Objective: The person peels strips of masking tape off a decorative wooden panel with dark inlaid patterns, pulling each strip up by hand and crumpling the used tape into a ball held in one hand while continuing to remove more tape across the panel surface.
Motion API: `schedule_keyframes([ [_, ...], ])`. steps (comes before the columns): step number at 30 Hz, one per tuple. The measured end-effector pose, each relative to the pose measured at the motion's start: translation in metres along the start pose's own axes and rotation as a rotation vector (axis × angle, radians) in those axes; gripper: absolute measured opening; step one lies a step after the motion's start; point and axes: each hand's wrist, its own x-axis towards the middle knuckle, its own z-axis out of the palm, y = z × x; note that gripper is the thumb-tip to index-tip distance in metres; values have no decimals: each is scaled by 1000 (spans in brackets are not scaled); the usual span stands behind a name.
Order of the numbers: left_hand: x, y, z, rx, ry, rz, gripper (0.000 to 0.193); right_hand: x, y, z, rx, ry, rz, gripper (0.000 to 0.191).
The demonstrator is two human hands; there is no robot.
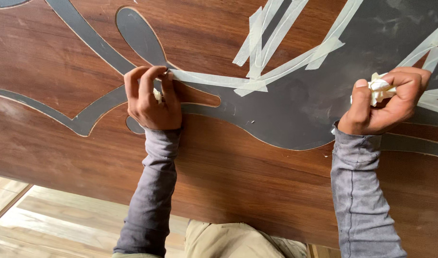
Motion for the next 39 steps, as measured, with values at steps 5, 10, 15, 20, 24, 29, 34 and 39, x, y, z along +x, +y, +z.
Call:
schedule_keyframes([
  [5,10,4,1,60,-32,-28,7,4,2,1,-64,-8,-55,26],
  [10,11,7,2,141,-145,-131,8,-2,7,-2,-63,-29,-39,26],
  [15,3,10,-3,84,-159,-34,7,-2,12,-3,-95,-45,-49,25],
  [20,-6,20,-8,19,-174,-43,5,-3,15,-4,-90,-44,-62,25],
  [24,-8,28,-15,-21,-198,-47,6,-4,15,-5,-65,-46,-89,30],
  [29,-11,43,-19,-130,-220,-114,7,-1,-19,-1,7,-72,-37,34],
  [34,-21,69,-36,-351,-309,-182,10,-5,-98,22,-36,-184,-51,35],
  [39,-20,102,-44,-514,-381,-157,17,9,-149,72,-52,-620,232,39],
])
